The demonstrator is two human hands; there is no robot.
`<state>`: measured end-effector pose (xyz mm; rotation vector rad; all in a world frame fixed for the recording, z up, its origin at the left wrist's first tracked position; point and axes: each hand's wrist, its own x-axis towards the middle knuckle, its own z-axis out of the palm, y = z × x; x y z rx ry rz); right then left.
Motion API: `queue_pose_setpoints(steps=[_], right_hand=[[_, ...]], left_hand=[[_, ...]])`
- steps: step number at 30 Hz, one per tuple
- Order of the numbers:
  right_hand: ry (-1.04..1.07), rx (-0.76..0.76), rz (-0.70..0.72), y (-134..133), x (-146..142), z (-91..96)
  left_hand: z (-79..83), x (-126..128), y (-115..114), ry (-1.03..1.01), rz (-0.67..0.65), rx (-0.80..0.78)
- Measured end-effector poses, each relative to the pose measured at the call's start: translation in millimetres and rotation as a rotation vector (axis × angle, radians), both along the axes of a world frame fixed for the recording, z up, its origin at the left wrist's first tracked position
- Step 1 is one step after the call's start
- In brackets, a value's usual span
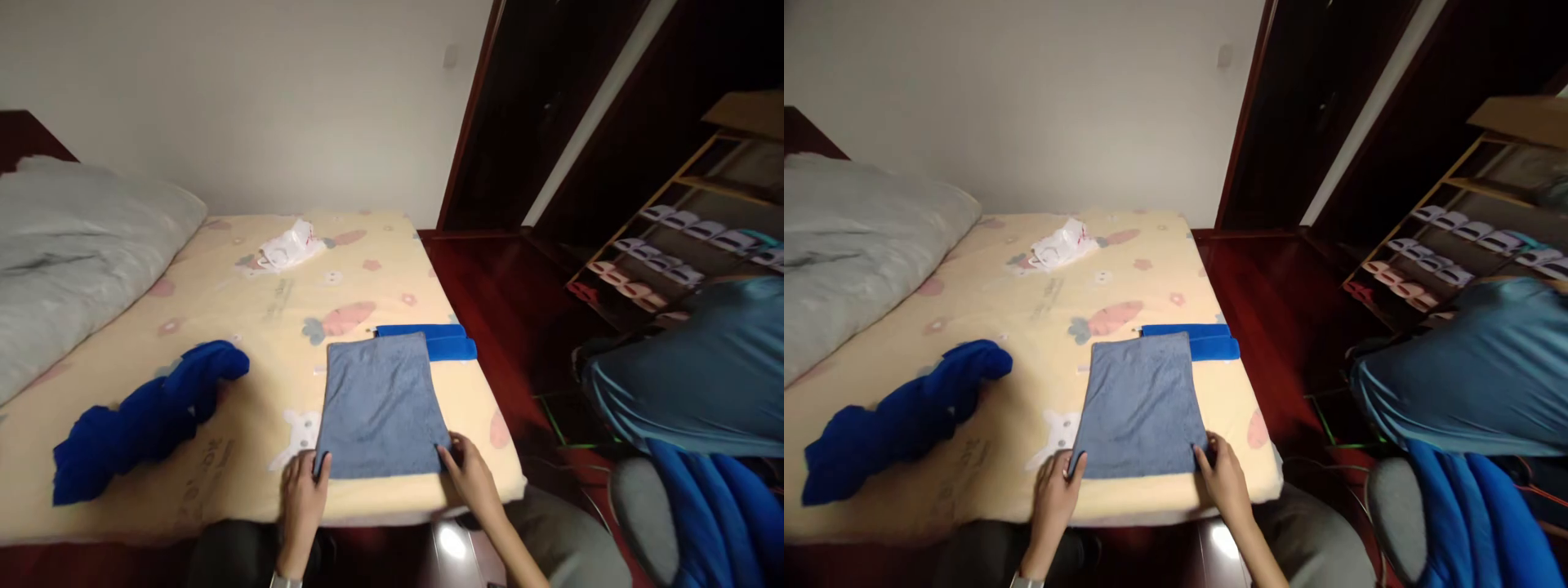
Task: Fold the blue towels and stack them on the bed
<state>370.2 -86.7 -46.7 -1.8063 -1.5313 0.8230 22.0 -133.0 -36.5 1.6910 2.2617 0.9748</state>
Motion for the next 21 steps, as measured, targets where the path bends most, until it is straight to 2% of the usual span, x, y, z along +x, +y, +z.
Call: queue_pose_setpoints(steps=[2, 5, 8, 11, 14, 17, 21], right_hand=[[-0.069, -0.105, 0.009, -34, 3, 0.8], [-0.103, -0.144, 0.003, -43, 1, 14.3], [0.035, -0.079, -0.015, -38, 1, 26.5], [0.191, -0.064, -0.002, -47, 8, 26.8], [0.178, -0.072, 0.048, -66, 19, 16.5], [0.087, -0.070, 0.094, -82, 30, 7.7], [-0.135, 0.147, 0.189, -85, 35, 10.3]], left_hand=[[-1.3, 4, -24, -0.009, -0.028, -0.136], [7.5, 2, -23, -0.181, -0.019, -0.247], [14.5, -2, -18, -0.472, -0.029, -0.180], [13.8, -3, -32, -0.621, -0.039, -0.070], [9.4, -4, -57, -0.521, -0.105, -0.048], [8.2, -8, -76, -0.273, -0.223, -0.067], [13.7, -11, -82, 0.108, -0.277, -0.024]])
